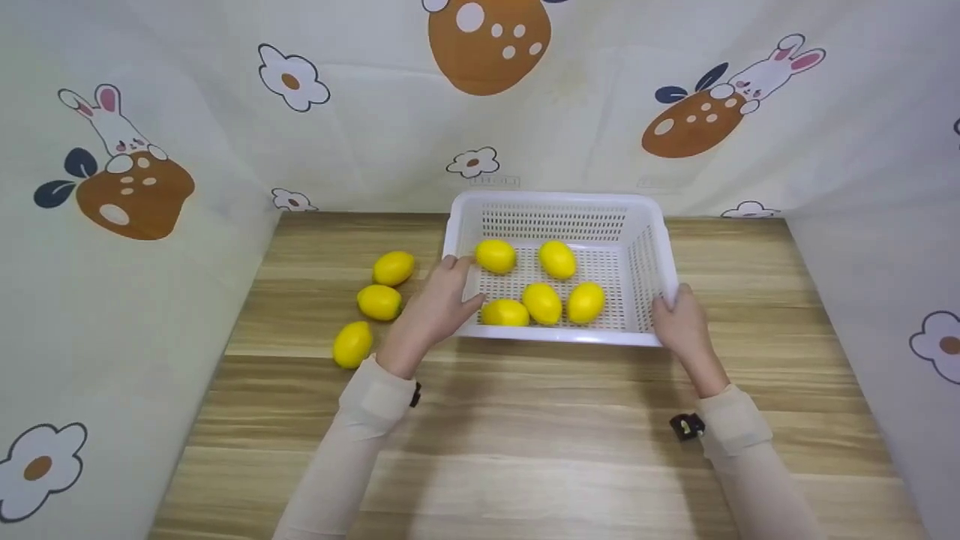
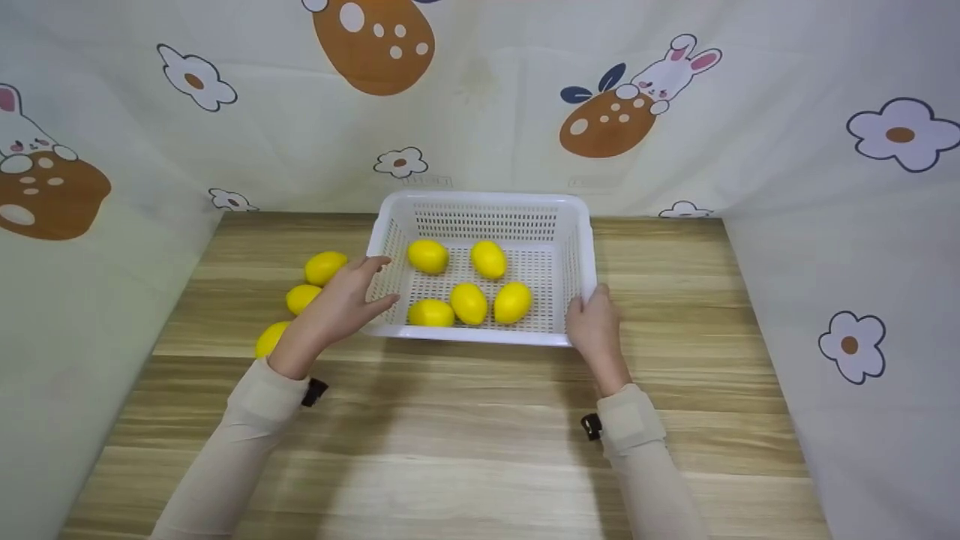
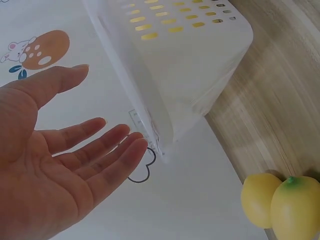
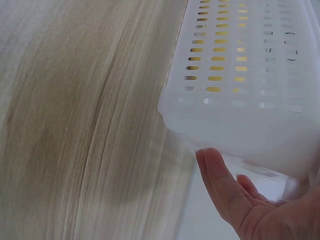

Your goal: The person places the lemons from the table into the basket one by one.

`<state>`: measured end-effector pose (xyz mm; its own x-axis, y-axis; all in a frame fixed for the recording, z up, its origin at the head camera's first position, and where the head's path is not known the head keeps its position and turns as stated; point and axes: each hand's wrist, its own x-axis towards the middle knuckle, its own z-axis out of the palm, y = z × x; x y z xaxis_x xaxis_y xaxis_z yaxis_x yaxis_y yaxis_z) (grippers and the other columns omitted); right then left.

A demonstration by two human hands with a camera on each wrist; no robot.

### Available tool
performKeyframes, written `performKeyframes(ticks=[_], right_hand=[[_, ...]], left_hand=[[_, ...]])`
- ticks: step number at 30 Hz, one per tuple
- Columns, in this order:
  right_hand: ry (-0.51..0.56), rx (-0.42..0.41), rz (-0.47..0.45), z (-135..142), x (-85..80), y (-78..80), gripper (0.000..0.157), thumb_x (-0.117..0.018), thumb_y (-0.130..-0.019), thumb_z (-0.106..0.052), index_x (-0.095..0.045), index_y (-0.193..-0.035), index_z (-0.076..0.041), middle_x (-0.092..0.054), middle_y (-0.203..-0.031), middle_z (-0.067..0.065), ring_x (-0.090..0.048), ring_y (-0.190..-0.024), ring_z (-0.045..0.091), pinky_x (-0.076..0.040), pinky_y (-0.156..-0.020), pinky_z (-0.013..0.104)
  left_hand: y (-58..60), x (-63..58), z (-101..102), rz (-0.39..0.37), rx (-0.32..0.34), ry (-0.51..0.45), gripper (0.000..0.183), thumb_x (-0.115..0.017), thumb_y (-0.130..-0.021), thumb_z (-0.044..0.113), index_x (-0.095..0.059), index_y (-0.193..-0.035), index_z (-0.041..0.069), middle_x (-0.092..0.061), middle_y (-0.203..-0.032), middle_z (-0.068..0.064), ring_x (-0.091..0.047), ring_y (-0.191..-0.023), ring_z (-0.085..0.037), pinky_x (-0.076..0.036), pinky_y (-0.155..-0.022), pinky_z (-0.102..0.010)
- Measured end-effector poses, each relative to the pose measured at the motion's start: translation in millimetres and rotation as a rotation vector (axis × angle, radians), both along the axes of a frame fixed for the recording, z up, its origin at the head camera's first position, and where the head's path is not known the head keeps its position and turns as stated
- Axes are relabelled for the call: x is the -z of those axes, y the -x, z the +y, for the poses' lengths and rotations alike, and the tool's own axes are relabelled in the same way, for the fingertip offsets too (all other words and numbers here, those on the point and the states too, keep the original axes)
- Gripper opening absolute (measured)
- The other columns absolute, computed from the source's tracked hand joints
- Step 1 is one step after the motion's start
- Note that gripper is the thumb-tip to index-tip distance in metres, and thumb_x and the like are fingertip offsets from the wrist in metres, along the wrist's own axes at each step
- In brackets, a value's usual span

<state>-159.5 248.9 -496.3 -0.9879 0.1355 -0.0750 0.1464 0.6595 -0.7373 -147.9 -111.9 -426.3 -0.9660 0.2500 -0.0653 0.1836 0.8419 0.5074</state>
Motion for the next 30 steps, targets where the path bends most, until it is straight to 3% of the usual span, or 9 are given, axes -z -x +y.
performKeyframes(ticks=[6, 17, 25, 30], right_hand=[[0.005, -0.013, -0.023, 1.1, -0.1, 0.8, 0.031, -0.045, -0.106, -0.010, -0.048, -0.120, 0.018, -0.059, -0.098, 0.027, -0.065, -0.088, 0.038, -0.053, -0.068, 0.036], [-0.010, 0.004, -0.029, 0.5, -0.4, -0.1, 0.033, -0.046, -0.106, -0.011, -0.048, -0.120, 0.018, -0.059, -0.098, 0.028, -0.065, -0.089, 0.041, -0.054, -0.070, 0.042], [-0.019, 0.005, -0.018, 0.7, 0.2, -0.7, 0.031, -0.047, -0.106, -0.010, -0.048, -0.118, 0.018, -0.058, -0.095, 0.027, -0.063, -0.088, 0.042, -0.054, -0.076, 0.053], [-0.016, 0.000, -0.005, 1.0, 0.7, -0.5, 0.029, -0.047, -0.105, -0.010, -0.048, -0.116, 0.017, -0.058, -0.095, 0.028, -0.062, -0.089, 0.043, -0.054, -0.078, 0.057]], left_hand=[[-6.9, 4.0, -6.2, 0.104, -0.001, -0.003, 0.059, -0.072, -0.101, 0.021, -0.051, -0.147, -0.008, -0.060, -0.135, -0.029, -0.064, -0.114, -0.040, -0.056, -0.101, -0.048], [-20.3, 8.7, -21.7, 0.106, -0.081, -0.021, 0.061, -0.073, -0.101, 0.023, -0.050, -0.148, -0.009, -0.057, -0.143, -0.030, -0.059, -0.130, -0.042, -0.050, -0.110, -0.052], [-32.4, 13.9, -31.1, 0.188, -0.097, 0.050, 0.056, -0.075, -0.100, 0.025, -0.056, -0.140, -0.010, -0.061, -0.130, -0.029, -0.063, -0.113, -0.040, -0.058, -0.097, -0.050], [-38.5, 16.4, -42.0, 0.209, -0.119, 0.036, 0.058, -0.075, -0.100, 0.023, -0.054, -0.140, -0.013, -0.059, -0.137, -0.033, -0.063, -0.117, -0.045, -0.057, -0.098, -0.054]])
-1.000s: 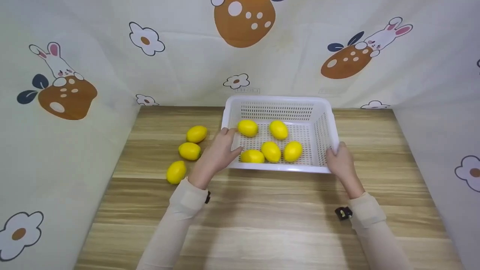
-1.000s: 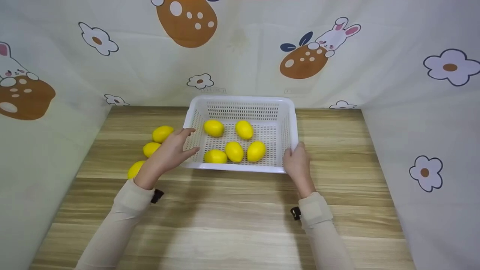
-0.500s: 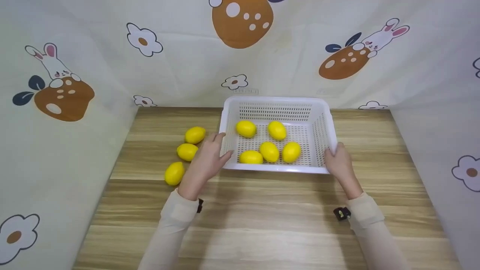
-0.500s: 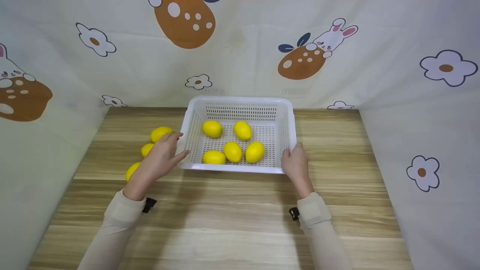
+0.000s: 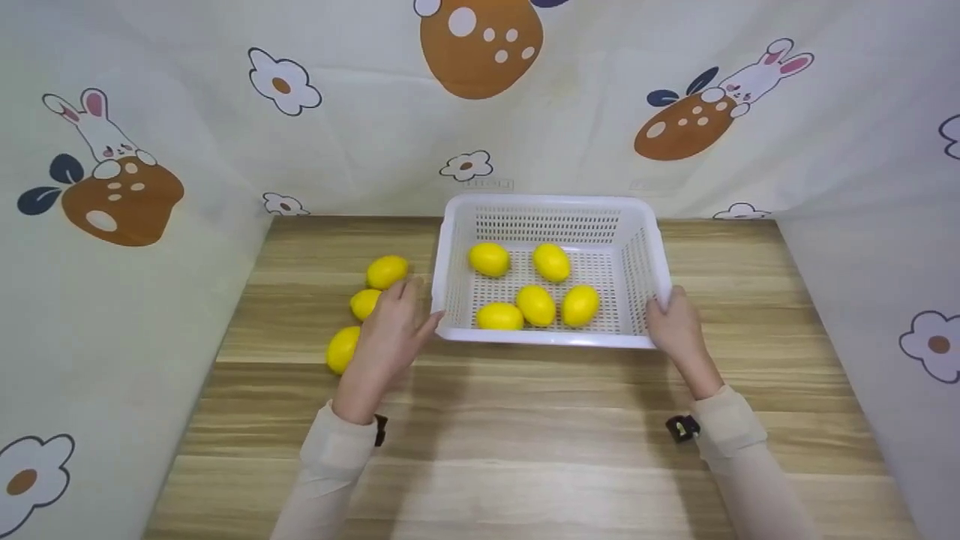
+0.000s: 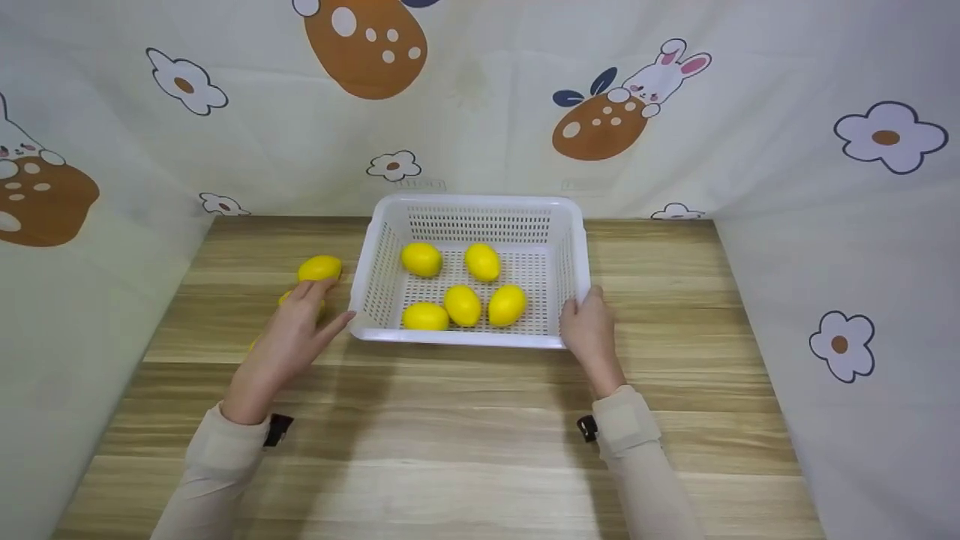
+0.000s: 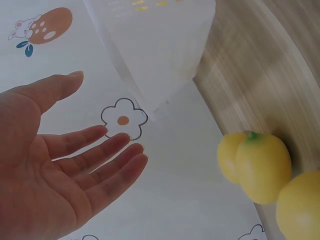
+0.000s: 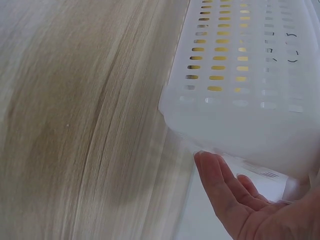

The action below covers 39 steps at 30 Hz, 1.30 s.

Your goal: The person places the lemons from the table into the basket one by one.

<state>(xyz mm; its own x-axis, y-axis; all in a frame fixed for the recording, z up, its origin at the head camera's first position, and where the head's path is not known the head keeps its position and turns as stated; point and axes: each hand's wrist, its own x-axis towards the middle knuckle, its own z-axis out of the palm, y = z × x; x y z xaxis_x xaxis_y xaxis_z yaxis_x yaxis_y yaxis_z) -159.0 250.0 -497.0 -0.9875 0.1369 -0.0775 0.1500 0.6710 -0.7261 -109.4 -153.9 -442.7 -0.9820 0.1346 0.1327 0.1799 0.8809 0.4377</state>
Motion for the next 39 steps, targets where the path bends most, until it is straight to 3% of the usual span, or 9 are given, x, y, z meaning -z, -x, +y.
performKeyframes(ticks=[6, 15, 23, 30, 36, 39], right_hand=[[-0.010, -0.004, 0.010, 0.6, 0.8, -0.6, 0.028, -0.046, -0.105, -0.010, -0.048, -0.115, 0.016, -0.059, -0.095, 0.029, -0.065, -0.088, 0.044, -0.056, -0.076, 0.055], [-0.004, -0.001, -0.014, 1.4, 0.7, -1.9, 0.031, -0.046, -0.106, -0.012, -0.047, -0.118, 0.016, -0.060, -0.099, 0.030, -0.065, -0.090, 0.044, -0.055, -0.079, 0.056], [-0.007, -0.002, -0.027, 2.3, 0.0, -2.2, 0.031, -0.046, -0.106, -0.014, -0.048, -0.119, 0.015, -0.060, -0.098, 0.025, -0.064, -0.088, 0.038, -0.054, -0.074, 0.048], [-0.006, -0.005, -0.039, 2.0, -0.2, -1.7, 0.031, -0.046, -0.106, -0.013, -0.047, -0.118, 0.015, -0.059, -0.096, 0.023, -0.063, -0.086, 0.036, -0.052, -0.070, 0.043], [-0.010, -0.015, -0.029, 1.0, 0.3, 0.9, 0.033, -0.045, -0.106, -0.012, -0.046, -0.121, 0.018, -0.058, -0.096, 0.024, -0.063, -0.087, 0.038, -0.054, -0.074, 0.050], [-0.015, -0.015, -0.025, -0.2, 0.5, 1.6, 0.034, -0.045, -0.106, -0.013, -0.046, -0.121, 0.018, -0.058, -0.095, 0.026, -0.063, -0.087, 0.040, -0.054, -0.076, 0.054]], left_hand=[[-5.9, 1.3, -13.5, 0.013, -0.025, -0.035, 0.059, -0.075, -0.100, 0.022, -0.054, -0.144, -0.010, -0.058, -0.139, -0.034, -0.064, -0.118, -0.048, -0.059, -0.091, -0.057], [-11.2, 8.2, -30.8, 0.090, -0.052, -0.052, 0.054, -0.080, -0.095, 0.016, -0.058, -0.132, -0.016, -0.062, -0.122, -0.036, -0.064, -0.110, -0.053, -0.054, -0.097, -0.061], [-15.6, 11.7, -42.9, 0.078, -0.084, -0.055, 0.053, -0.078, -0.096, 0.014, -0.057, -0.132, -0.019, -0.061, -0.123, -0.038, -0.063, -0.112, -0.054, -0.053, -0.098, -0.062], [-19.5, 15.8, -56.3, -0.005, -0.122, -0.047, 0.057, -0.075, -0.098, 0.014, -0.053, -0.137, -0.021, -0.059, -0.124, -0.039, -0.064, -0.112, -0.052, -0.055, -0.096, -0.061], [-22.5, 20.2, -69.7, -0.059, -0.148, -0.039, 0.062, -0.074, -0.098, 0.016, -0.049, -0.139, -0.022, -0.059, -0.121, -0.038, -0.064, -0.103, -0.050, -0.055, -0.090, -0.062], [-24.2, 22.7, -75.3, -0.090, -0.165, -0.049, 0.062, -0.074, -0.099, 0.019, -0.049, -0.141, -0.021, -0.058, -0.123, -0.038, -0.063, -0.106, -0.050, -0.055, -0.091, -0.063]])
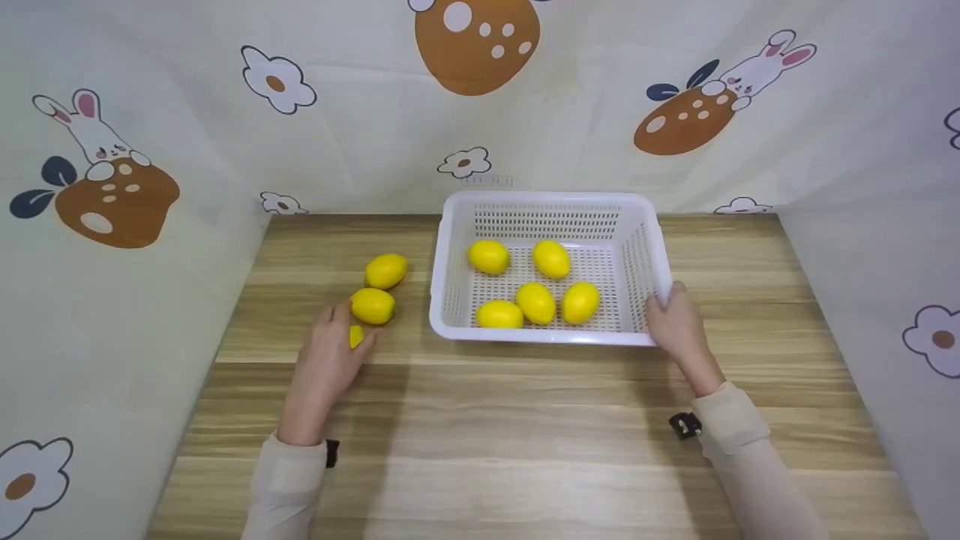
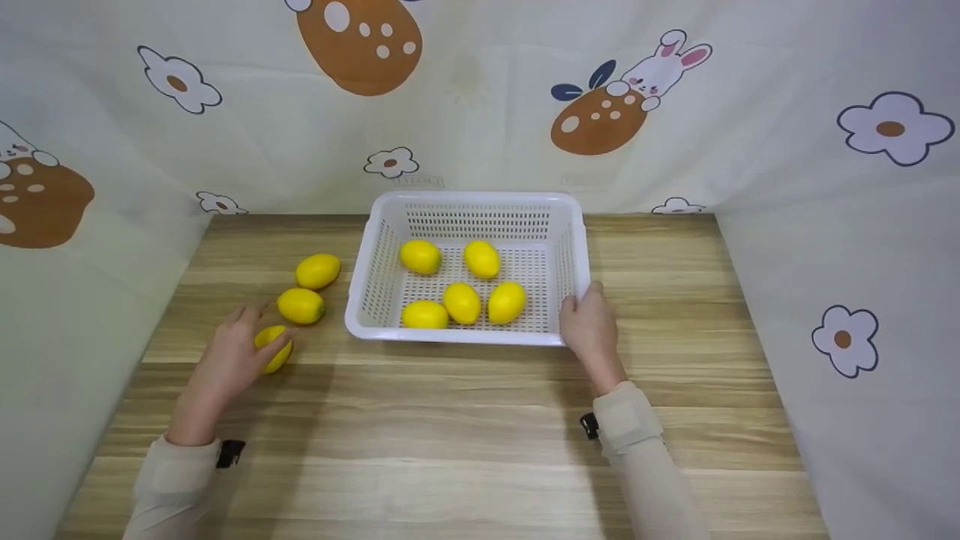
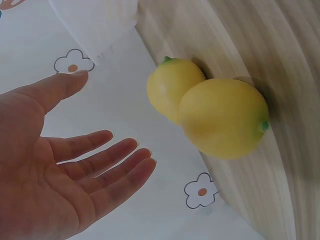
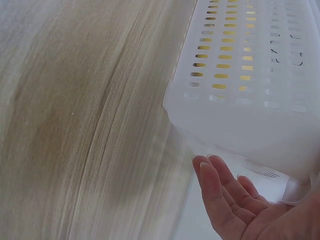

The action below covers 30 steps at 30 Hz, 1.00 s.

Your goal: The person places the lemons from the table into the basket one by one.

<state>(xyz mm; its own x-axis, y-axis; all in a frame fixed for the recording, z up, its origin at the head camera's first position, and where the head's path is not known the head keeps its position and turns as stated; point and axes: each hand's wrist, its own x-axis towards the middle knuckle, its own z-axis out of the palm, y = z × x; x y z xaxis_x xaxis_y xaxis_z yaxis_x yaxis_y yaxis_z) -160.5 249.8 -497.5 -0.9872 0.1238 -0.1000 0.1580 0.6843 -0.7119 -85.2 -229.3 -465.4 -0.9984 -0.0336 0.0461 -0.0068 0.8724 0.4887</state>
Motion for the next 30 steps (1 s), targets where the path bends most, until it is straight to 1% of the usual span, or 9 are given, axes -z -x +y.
performKeyframes(ticks=[5, 12, 19, 22, 26, 30], right_hand=[[-0.006, -0.001, 0.003, -0.6, -0.3, 0.4, 0.035, -0.045, -0.106, -0.012, -0.046, -0.122, 0.019, -0.059, -0.097, 0.028, -0.064, -0.089, 0.043, -0.055, -0.078, 0.057], [-0.008, -0.001, -0.001, -0.7, -0.5, 0.9, 0.034, -0.045, -0.107, -0.013, -0.046, -0.121, 0.017, -0.058, -0.094, 0.025, -0.063, -0.086, 0.040, -0.055, -0.075, 0.054], [-0.008, 0.001, -0.009, -1.3, -2.2, 0.5, 0.035, -0.044, -0.107, -0.014, -0.046, -0.123, 0.017, -0.058, -0.097, 0.026, -0.063, -0.088, 0.040, -0.054, -0.077, 0.054], [-0.003, 0.001, 0.000, -1.4, -2.3, 0.2, 0.034, -0.045, -0.106, -0.012, -0.047, -0.122, 0.018, -0.060, -0.098, 0.028, -0.064, -0.088, 0.040, -0.055, -0.076, 0.053], [0.001, 0.004, 0.010, -1.4, -2.5, -0.4, 0.033, -0.046, -0.105, -0.011, -0.047, -0.121, 0.018, -0.060, -0.098, 0.028, -0.065, -0.087, 0.039, -0.055, -0.073, 0.050], [0.000, 0.013, 0.007, -1.2, -2.3, -0.9, 0.033, -0.046, -0.106, -0.011, -0.048, -0.120, 0.018, -0.060, -0.097, 0.027, -0.065, -0.087, 0.040, -0.055, -0.073, 0.050]], left_hand=[[-1.6, 4.8, -7.6, -0.061, -0.034, -0.005, 0.063, -0.071, -0.101, 0.023, -0.048, -0.142, -0.019, -0.055, -0.129, -0.039, -0.062, -0.110, -0.049, -0.054, -0.094, -0.064], [-2.5, 13.9, -13.9, -0.100, -0.056, -0.029, 0.064, -0.070, -0.102, 0.024, -0.047, -0.143, -0.019, -0.054, -0.132, -0.039, -0.060, -0.110, -0.046, -0.052, -0.096, -0.062], [-2.7, 24.6, -17.1, -0.148, -0.088, -0.034, 0.065, -0.068, -0.103, 0.027, -0.046, -0.145, -0.018, -0.052, -0.134, -0.039, -0.058, -0.112, -0.045, -0.051, -0.096, -0.061], [-2.2, 29.4, -19.1, -0.140, -0.094, -0.023, 0.066, -0.068, -0.103, 0.025, -0.045, -0.144, -0.021, -0.053, -0.132, -0.041, -0.057, -0.108, -0.045, -0.052, -0.092, -0.059], [-0.7, 36.0, -21.8, -0.141, -0.094, -0.009, 0.066, -0.068, -0.102, 0.024, -0.045, -0.143, -0.023, -0.055, -0.126, -0.040, -0.055, -0.100, -0.042, -0.051, -0.083, -0.055], [0.6, 42.4, -24.1, -0.160, -0.102, -0.015, 0.067, -0.069, -0.102, 0.025, -0.045, -0.142, -0.023, -0.055, -0.126, -0.040, -0.056, -0.101, -0.043, -0.051, -0.084, -0.055]])
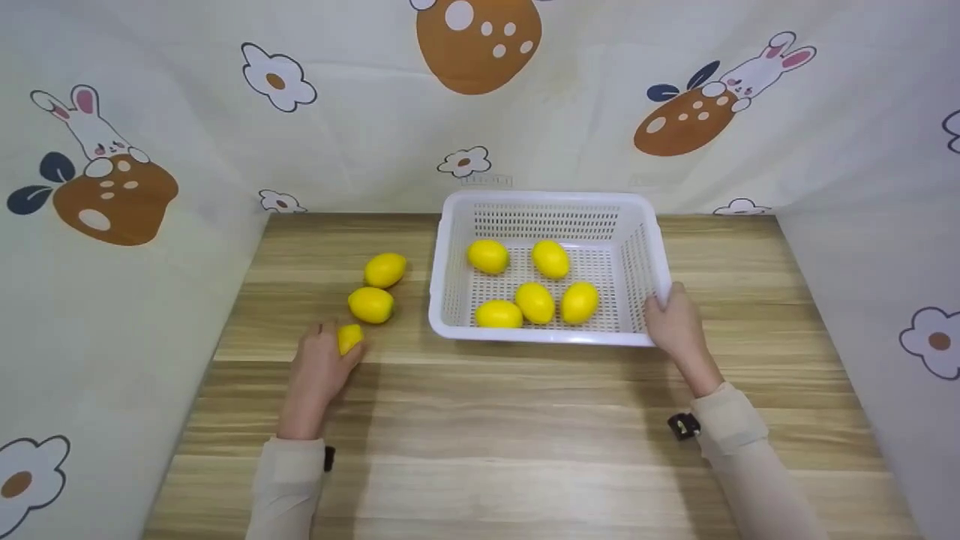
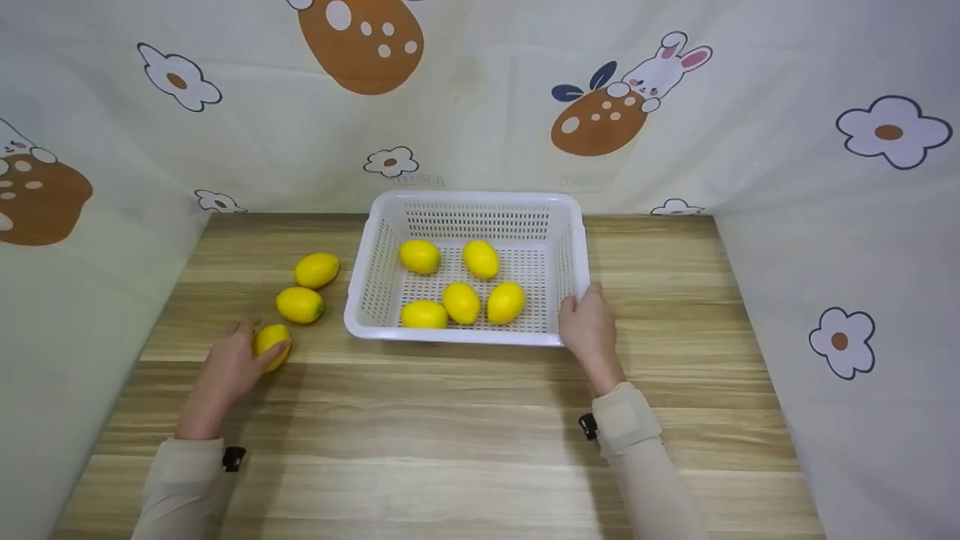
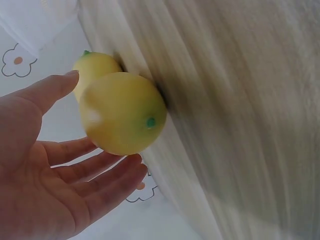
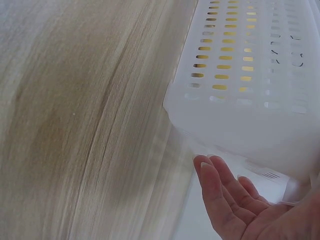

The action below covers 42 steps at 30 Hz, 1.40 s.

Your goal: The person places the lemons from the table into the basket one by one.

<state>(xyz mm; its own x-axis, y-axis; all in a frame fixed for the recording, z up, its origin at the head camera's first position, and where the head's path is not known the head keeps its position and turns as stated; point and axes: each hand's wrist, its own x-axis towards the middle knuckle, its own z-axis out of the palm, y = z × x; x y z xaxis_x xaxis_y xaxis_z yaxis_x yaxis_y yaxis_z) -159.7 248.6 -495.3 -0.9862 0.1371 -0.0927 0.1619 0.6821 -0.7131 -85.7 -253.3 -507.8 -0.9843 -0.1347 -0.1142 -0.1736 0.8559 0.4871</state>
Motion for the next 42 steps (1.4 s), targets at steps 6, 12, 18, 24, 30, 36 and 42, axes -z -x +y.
performKeyframes(ticks=[6, 12, 18, 24, 30, 36, 42], right_hand=[[-0.006, 0.003, -0.004, -0.1, 0.2, 0.1, 0.033, -0.046, -0.106, -0.013, -0.048, -0.120, 0.018, -0.060, -0.099, 0.030, -0.064, -0.090, 0.043, -0.055, -0.077, 0.055], [-0.006, 0.005, -0.002, -0.3, 0.0, 0.0, 0.034, -0.046, -0.106, -0.013, -0.047, -0.120, 0.018, -0.060, -0.098, 0.030, -0.064, -0.091, 0.044, -0.054, -0.080, 0.058], [-0.003, 0.006, -0.005, 0.0, -0.3, -0.7, 0.034, -0.046, -0.106, -0.013, -0.047, -0.120, 0.018, -0.059, -0.098, 0.029, -0.063, -0.091, 0.043, -0.053, -0.081, 0.058], [-0.003, -0.008, 0.003, 0.6, -0.2, -1.3, 0.034, -0.045, -0.106, -0.012, -0.047, -0.121, 0.018, -0.060, -0.098, 0.028, -0.063, -0.089, 0.040, -0.054, -0.076, 0.053], [0.002, -0.004, 0.005, 0.1, 1.1, -0.5, 0.033, -0.045, -0.106, -0.012, -0.047, -0.121, 0.017, -0.060, -0.098, 0.028, -0.064, -0.088, 0.040, -0.054, -0.076, 0.052], [0.002, -0.002, -0.006, 1.1, 1.9, 0.6, 0.032, -0.045, -0.106, -0.013, -0.047, -0.120, 0.016, -0.059, -0.096, 0.025, -0.064, -0.087, 0.037, -0.054, -0.071, 0.045], [0.008, 0.002, -0.001, 0.7, 1.6, -0.5, 0.031, -0.046, -0.106, -0.012, -0.047, -0.120, 0.016, -0.060, -0.098, 0.027, -0.064, -0.088, 0.040, -0.055, -0.075, 0.052]], left_hand=[[0.0, 7.6, -1.0, -0.005, -0.009, -0.013, 0.065, -0.070, -0.101, 0.023, -0.047, -0.140, -0.023, -0.054, -0.127, -0.039, -0.059, -0.104, -0.045, -0.051, -0.088, -0.057], [-0.2, 11.9, 1.1, 0.003, -0.011, -0.033, 0.063, -0.072, -0.099, 0.026, -0.051, -0.133, -0.022, -0.057, -0.115, -0.034, -0.059, -0.094, -0.039, -0.052, -0.081, -0.054], [-2.0, 16.1, 4.3, 0.004, -0.017, -0.059, 0.061, -0.073, -0.099, 0.029, -0.054, -0.130, -0.020, -0.059, -0.108, -0.030, -0.059, -0.091, -0.036, -0.053, -0.081, -0.053], [-3.2, 20.0, 8.9, 0.022, 0.007, -0.077, 0.059, -0.077, -0.096, 0.022, -0.053, -0.131, -0.020, -0.058, -0.112, -0.032, -0.061, -0.095, -0.040, -0.054, -0.085, -0.056], [-4.5, 23.3, 10.3, 0.034, 0.018, -0.087, 0.061, -0.078, -0.095, 0.017, -0.050, -0.135, -0.018, -0.057, -0.117, -0.035, -0.061, -0.104, -0.045, -0.053, -0.092, -0.060], [-7.2, 25.1, 8.3, 0.039, 0.017, -0.126, 0.061, -0.079, -0.095, 0.015, -0.050, -0.139, -0.015, -0.055, -0.125, -0.036, -0.059, -0.112, -0.049, -0.050, -0.098, -0.062], [-9.3, 22.2, 6.7, 0.033, 0.016, -0.163, 0.062, -0.078, -0.095, 0.015, -0.050, -0.142, -0.014, -0.054, -0.131, -0.037, -0.057, -0.117, -0.049, -0.047, -0.102, -0.063]])
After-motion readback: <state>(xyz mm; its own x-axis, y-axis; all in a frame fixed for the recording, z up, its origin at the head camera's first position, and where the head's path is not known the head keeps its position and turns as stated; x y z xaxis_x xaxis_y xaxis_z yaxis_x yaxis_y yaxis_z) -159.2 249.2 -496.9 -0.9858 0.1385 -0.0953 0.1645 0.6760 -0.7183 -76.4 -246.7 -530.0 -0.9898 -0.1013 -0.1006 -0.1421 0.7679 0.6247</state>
